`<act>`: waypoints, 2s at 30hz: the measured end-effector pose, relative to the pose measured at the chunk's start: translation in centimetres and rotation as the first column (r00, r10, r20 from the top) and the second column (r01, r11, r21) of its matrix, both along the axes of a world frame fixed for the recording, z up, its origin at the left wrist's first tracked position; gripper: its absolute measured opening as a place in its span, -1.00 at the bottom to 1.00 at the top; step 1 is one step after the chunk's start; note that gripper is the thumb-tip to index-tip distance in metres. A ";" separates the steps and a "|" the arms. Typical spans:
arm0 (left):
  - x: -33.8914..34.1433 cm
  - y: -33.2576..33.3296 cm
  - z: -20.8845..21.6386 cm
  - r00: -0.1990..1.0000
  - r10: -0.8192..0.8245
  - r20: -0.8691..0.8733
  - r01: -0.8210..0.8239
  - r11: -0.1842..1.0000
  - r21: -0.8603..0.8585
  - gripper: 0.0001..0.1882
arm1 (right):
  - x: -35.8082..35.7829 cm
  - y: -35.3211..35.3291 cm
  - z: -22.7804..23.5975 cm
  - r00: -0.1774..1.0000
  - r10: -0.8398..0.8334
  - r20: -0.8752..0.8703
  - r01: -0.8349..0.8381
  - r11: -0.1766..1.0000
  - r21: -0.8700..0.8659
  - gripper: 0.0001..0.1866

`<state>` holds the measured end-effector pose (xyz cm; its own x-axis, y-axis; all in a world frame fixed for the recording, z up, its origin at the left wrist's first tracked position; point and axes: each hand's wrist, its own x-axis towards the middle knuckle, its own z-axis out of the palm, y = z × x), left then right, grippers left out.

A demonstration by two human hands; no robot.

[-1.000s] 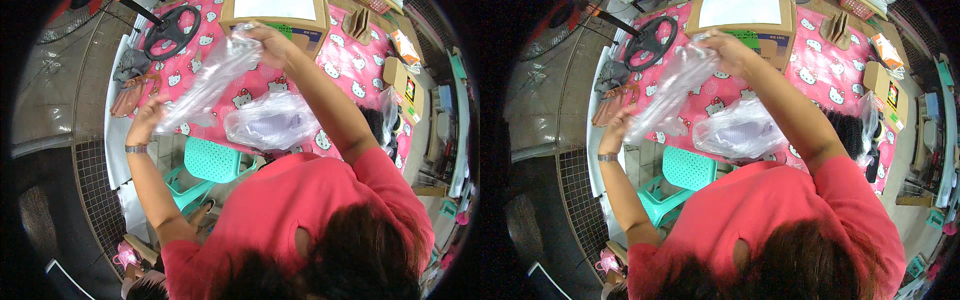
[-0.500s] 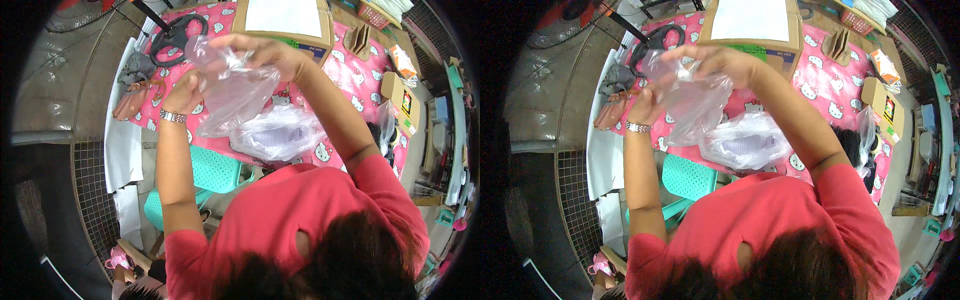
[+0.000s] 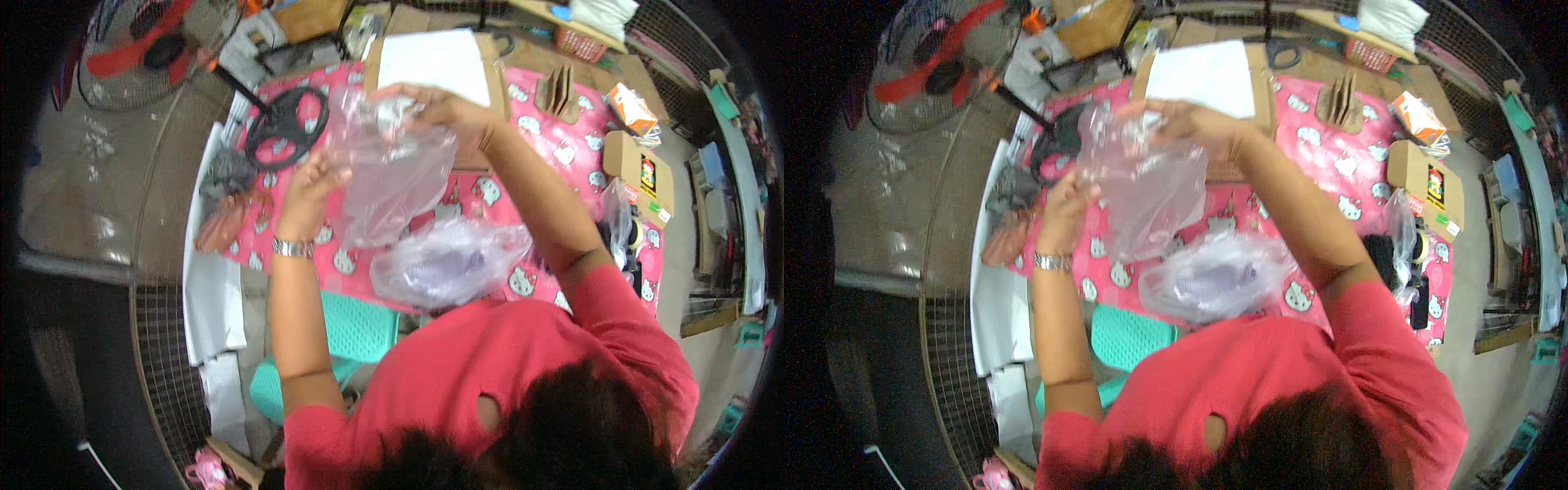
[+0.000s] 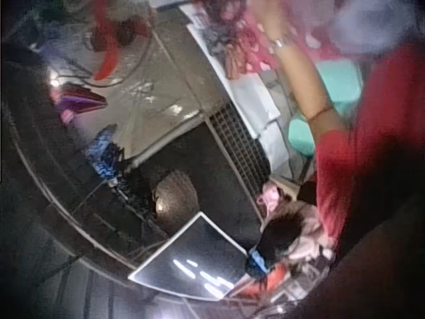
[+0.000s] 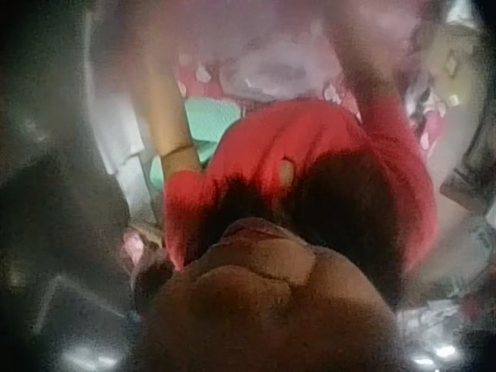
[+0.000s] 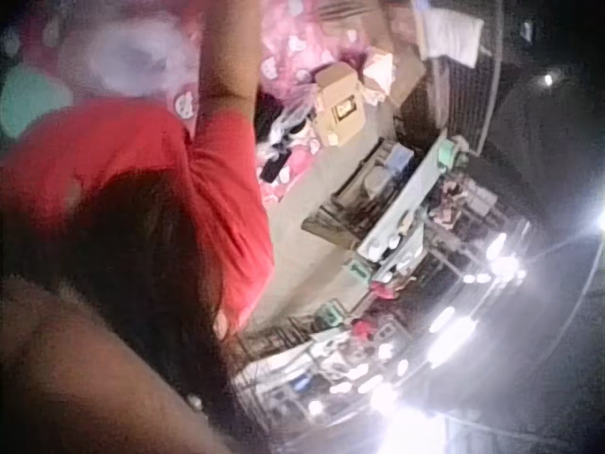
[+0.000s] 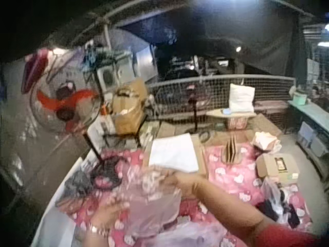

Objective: The person places colorful spiral notebooks into a cardboard box, handles bundles of black plastic strips, and arranges various packaging materials on a table.

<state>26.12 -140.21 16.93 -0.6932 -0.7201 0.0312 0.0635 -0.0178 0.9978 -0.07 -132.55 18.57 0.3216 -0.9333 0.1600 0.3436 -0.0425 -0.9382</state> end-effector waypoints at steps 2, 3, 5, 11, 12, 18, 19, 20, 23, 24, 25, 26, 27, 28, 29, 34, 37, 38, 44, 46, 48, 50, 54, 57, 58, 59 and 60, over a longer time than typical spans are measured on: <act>0.0 0.5 1.2 0.994 0.028 0.108 -0.028 1.000 -0.009 -0.66 | 0.6 -0.2 0.8 0.998 0.030 -0.054 -0.034 0.997 -0.065 -0.40; 0.6 0.0 0.9 0.991 0.053 0.125 -0.058 0.998 0.033 -0.69 | 0.6 -0.6 1.0 0.997 0.014 -0.073 -0.021 0.995 -0.096 -0.40; 1.5 -1.3 -0.3 0.999 0.024 0.032 -0.023 1.000 -0.019 -0.72 | 0.8 -1.2 0.9 0.960 -0.172 -0.223 0.148 0.982 -0.119 -0.45; -3.7 2.8 1.5 0.957 0.223 -0.185 -0.183 0.960 0.211 -0.81 | 5.4 1.9 0.7 0.266 -0.915 -0.302 0.485 0.398 -0.779 -0.55; -4.3 3.6 1.9 0.939 0.267 -0.216 -0.192 0.930 0.313 -0.83 | 7.0 2.9 0.5 0.363 -0.867 -0.342 0.486 0.489 -0.725 -0.63; -3.4 3.7 -0.2 0.897 0.108 -0.430 0.057 0.934 0.353 -0.70 | 6.7 4.1 0.6 0.616 -0.699 -0.364 0.515 0.706 -0.486 -0.86; -3.4 3.9 -0.1 0.866 0.157 -0.476 0.057 0.913 0.404 -0.69 | 6.3 4.3 0.3 0.654 -0.692 -0.306 0.485 0.694 -0.532 -0.91; -3.2 3.9 0.0 0.830 0.208 -0.517 0.060 0.889 0.453 -0.67 | 5.8 4.2 0.0 0.655 -0.693 -0.302 0.485 0.692 -0.535 -0.91; -3.1 3.6 0.9 0.764 0.217 -0.608 0.157 0.851 0.501 -0.59 | 2.6 4.6 -0.7 0.565 -0.753 -0.337 0.668 0.658 -0.349 -0.94; -3.2 3.9 2.1 0.752 0.266 -0.604 0.155 0.818 0.553 -0.57 | 2.3 4.4 -0.9 0.562 -0.757 -0.334 0.669 0.653 -0.355 -0.94; -2.8 3.4 2.0 0.798 0.111 -0.592 0.247 0.836 0.489 -0.61 | 2.0 4.1 -1.4 0.691 -0.722 0.006 0.722 0.691 0.038 -0.94; -1.8 2.0 0.6 0.796 0.102 -0.596 0.255 0.837 0.484 -0.61 | 1.7 3.9 -1.6 0.626 -0.689 0.365 0.563 0.723 0.400 -0.94; -1.3 1.2 0.7 0.782 -0.081 -0.619 0.439 0.776 0.454 -0.66 | 1.3 3.6 -1.4 0.526 -0.670 0.524 0.492 0.742 0.456 -0.90; -1.4 1.6 0.1 0.944 -0.178 -0.276 0.215 0.971 0.107 -0.73 | 0.2 3.7 -1.5 0.522 -0.674 0.523 0.503 0.738 0.449 -0.90; -1.7 2.0 -0.4 0.991 -0.054 0.123 0.091 0.946 -0.313 -0.79 | -1.5 4.1 -1.8 0.555 -0.515 0.653 0.419 0.851 0.315 -0.93; 4.6 -3.5 0.3 0.909 0.406 0.094 -0.397 0.913 -0.097 -0.92 | -2.3 5.8 2.5 0.636 -0.723 -0.270 0.736 0.673 -0.073 -0.79; 1.0 -1.3 3.2 0.919 0.379 -0.107 -0.349 0.910 0.225 -0.95 | -1.1 5.2 -0.3 0.203 -0.712 -0.672 0.600 0.633 -0.489 -0.46; -0.3 -0.1 3.7 0.913 0.387 -0.128 -0.328 0.884 0.332 -0.94 | 0.3 4.9 -0.7 0.036 -0.821 -0.570 0.466 0.518 -0.717 -0.40; -3.4 6.9 6.3 0.925 0.252 0.285 -0.018 0.777 -0.630 -0.86 | 4.2 3.4 4.2 0.180 -0.889 -0.420 -0.107 0.407 -0.907 -0.59; -2.8 6.6 6.5 0.883 0.369 0.289 -0.011 0.633 -0.774 -0.81 | 3.0 2.0 3.7 0.437 -0.654 -0.617 -0.002 0.686 -0.728 -0.72; 0.4 2.6 4.4 0.777 0.599 0.194 0.031 0.271 -0.962 -0.81 | 4.7 2.7 4.6 0.762 -0.491 -0.422 0.185 0.789 -0.585 -0.78; 4.4 -1.9 1.4 0.697 0.681 0.227 0.041 0.278 -0.960 -0.80 | 7.0 4.0 6.4 0.945 -0.316 -0.088 0.266 0.895 -0.359 -0.83; 9.7 -3.3 0.3 0.794 0.585 0.167 -0.363 0.677 -0.640 -0.76 | 8.0 5.4 6.1 0.946 -0.202 0.252 0.161 0.972 0.172 -0.86; 8.4 0.8 3.5 0.797 0.507 -0.328 -0.508 0.857 0.089 -0.70 | 6.9 4.3 2.5 0.767 -0.453 -0.455 0.211 0.847 -0.488 -0.86; 6.6 3.7 4.8 0.796 0.512 -0.321 -0.510 0.855 0.099 -0.70 | 7.5 3.9 2.1 0.768 -0.446 -0.459 0.210 0.853 -0.477 -0.86; 3.0 6.6 5.9 0.880 0.389 -0.274 -0.421 0.905 -0.068 -0.70 | 8.0 3.6 1.7 0.683 -0.542 -0.490 0.267 0.809 -0.523 -0.86; 2.3 7.2 5.9 0.910 0.335 -0.244 -0.379 0.912 -0.159 -0.70 | 9.2 3.1 2.4 0.604 -0.623 -0.498 0.296 0.755 -0.585 -0.86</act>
<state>28.37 -132.97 22.88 -0.3530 -0.8815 0.3136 0.2330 0.2418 0.9419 9.11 -129.49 20.95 0.0359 -0.8719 0.4883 -0.4997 -0.4388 -0.7468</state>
